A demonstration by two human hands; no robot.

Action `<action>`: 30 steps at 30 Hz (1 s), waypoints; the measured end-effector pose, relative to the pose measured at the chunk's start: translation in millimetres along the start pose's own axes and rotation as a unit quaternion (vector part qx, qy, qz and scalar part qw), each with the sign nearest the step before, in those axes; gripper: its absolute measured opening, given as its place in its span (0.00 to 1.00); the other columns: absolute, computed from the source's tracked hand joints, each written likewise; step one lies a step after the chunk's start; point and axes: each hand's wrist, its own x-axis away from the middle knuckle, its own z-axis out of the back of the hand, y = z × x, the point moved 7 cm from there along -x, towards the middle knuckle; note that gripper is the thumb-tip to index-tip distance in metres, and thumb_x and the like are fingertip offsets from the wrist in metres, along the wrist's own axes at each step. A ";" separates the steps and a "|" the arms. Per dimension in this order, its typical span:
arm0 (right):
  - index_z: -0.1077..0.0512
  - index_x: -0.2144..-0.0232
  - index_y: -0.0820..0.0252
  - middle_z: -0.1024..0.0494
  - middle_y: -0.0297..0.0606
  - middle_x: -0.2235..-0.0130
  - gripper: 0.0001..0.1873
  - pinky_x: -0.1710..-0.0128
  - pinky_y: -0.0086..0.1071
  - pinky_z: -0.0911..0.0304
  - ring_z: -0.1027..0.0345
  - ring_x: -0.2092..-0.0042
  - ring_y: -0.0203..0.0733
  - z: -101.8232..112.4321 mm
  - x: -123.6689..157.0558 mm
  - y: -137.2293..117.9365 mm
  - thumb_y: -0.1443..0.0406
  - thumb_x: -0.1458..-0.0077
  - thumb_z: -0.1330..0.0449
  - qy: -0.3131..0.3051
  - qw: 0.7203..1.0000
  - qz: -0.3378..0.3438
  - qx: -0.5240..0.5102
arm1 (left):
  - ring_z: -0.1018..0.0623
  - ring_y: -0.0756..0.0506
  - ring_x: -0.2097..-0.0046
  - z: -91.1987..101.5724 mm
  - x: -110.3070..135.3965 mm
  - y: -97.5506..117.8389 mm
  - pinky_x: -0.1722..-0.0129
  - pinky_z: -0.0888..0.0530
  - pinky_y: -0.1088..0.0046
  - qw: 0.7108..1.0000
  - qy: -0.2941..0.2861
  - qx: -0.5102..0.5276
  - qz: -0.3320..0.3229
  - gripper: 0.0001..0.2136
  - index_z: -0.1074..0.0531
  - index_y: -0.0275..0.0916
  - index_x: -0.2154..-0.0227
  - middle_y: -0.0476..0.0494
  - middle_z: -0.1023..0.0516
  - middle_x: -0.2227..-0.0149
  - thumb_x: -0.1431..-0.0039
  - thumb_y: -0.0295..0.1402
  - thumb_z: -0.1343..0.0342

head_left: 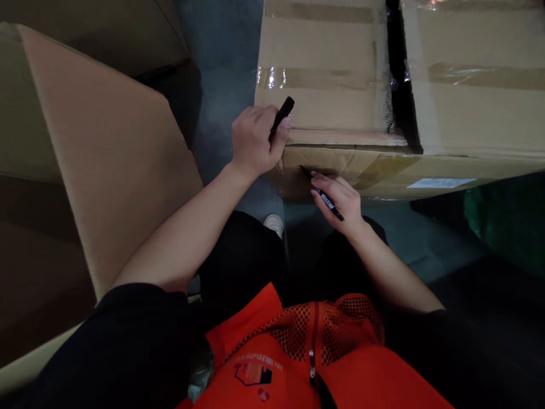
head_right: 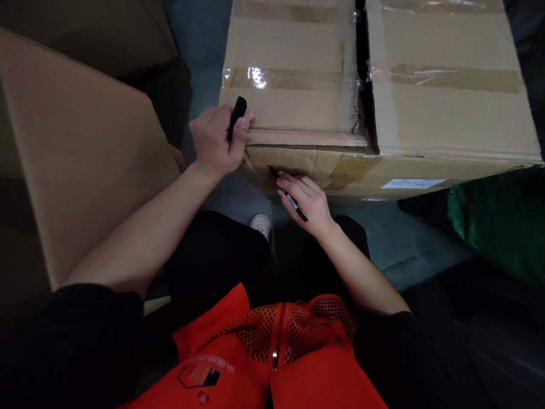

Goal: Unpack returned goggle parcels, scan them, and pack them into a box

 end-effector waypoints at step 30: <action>0.21 0.45 0.51 0.14 0.42 0.48 0.15 0.45 0.46 0.21 0.18 0.46 0.51 53.9 48.0 11.5 0.64 0.32 0.36 0.064 0.994 -0.069 0.053 | 0.21 0.32 0.55 -7.4 1.8 -13.6 0.54 0.33 0.46 0.997 -0.020 0.059 0.040 0.22 0.23 0.53 0.58 0.38 0.18 0.61 0.29 0.59 0.56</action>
